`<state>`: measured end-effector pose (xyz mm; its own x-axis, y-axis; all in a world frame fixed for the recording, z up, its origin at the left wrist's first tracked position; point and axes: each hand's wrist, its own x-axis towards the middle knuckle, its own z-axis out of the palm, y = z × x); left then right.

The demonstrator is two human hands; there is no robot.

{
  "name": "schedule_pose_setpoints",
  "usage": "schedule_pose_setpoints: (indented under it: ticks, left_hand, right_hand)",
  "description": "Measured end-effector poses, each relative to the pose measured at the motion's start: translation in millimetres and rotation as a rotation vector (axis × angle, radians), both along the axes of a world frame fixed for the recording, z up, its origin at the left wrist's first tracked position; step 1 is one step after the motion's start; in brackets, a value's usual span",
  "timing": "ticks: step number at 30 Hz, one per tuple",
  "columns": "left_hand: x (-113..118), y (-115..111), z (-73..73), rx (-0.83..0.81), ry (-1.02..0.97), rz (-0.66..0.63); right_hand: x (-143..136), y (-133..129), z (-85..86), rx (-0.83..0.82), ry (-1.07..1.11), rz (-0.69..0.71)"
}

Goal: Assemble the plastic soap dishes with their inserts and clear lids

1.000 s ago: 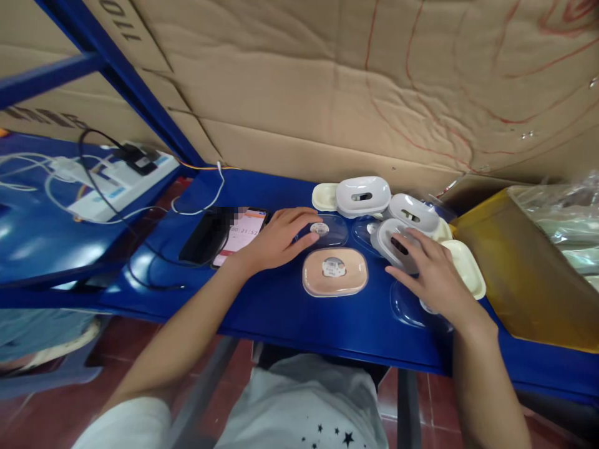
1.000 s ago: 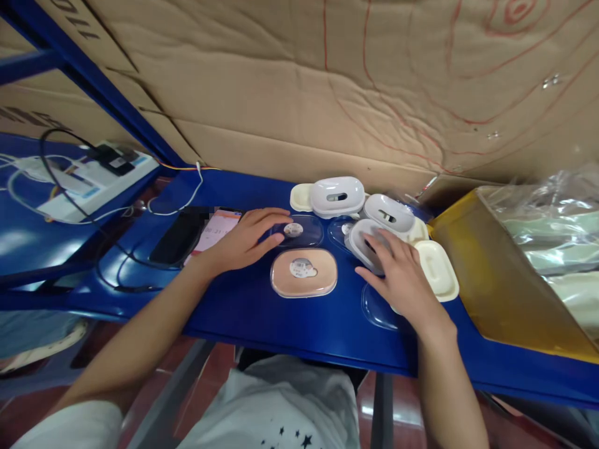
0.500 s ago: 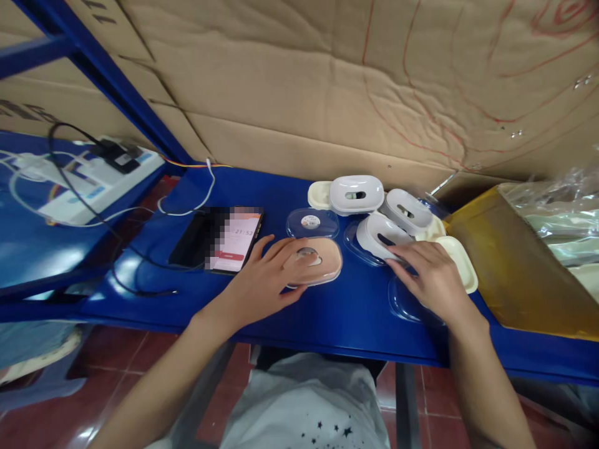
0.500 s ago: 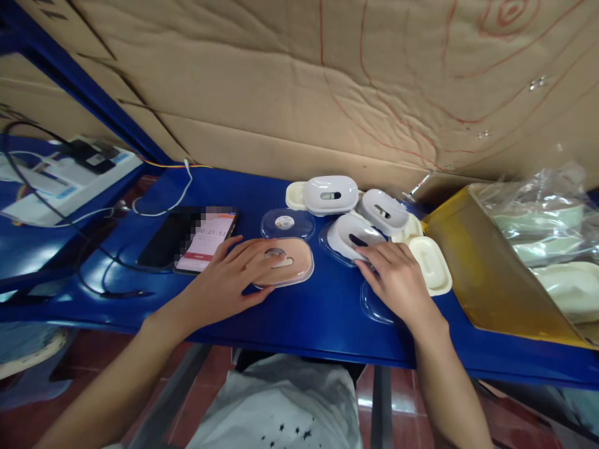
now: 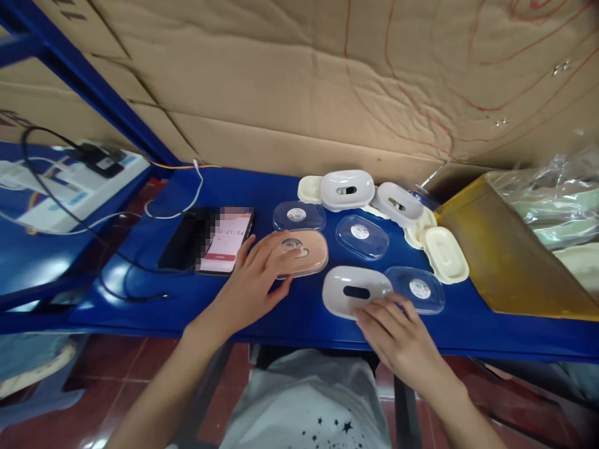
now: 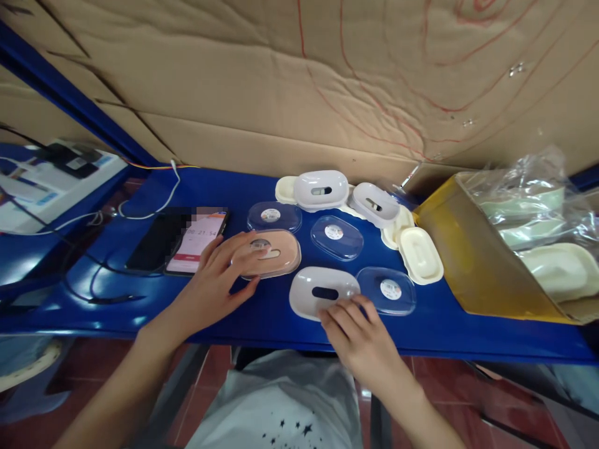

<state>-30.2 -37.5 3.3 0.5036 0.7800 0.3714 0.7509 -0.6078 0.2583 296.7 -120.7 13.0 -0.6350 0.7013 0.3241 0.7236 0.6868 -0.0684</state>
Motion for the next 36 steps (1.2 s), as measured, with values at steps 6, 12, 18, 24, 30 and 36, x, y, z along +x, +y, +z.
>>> schedule_pose_setpoints:
  ticks: [6,12,18,24,30,36]
  left_hand:
    - [18,-46,5.6,0.026,-0.061,-0.130]
    - [23,-62,-9.3,-0.080,-0.066,-0.152]
    - [30,-57,-13.4,-0.032,0.047,-0.192]
    - [61,-41,-9.0,0.031,0.145,-0.252]
    - [92,-26,-8.9,0.045,0.127,-0.162]
    - [104,-25,-13.3,0.056,0.097,-0.112]
  right_hand:
    - [-19,-3,-7.7,-0.022,0.061,0.089]
    - [-21,-1,-7.7,-0.072,0.120,0.093]
    - [36,5,2.3,-0.057,0.185,-0.127]
    - [119,37,-7.8,0.062,0.115,-0.710]
    - [152,66,-29.9,-0.058,0.227,-0.734]
    - [153,79,-30.2,-0.088,0.270,-0.804]
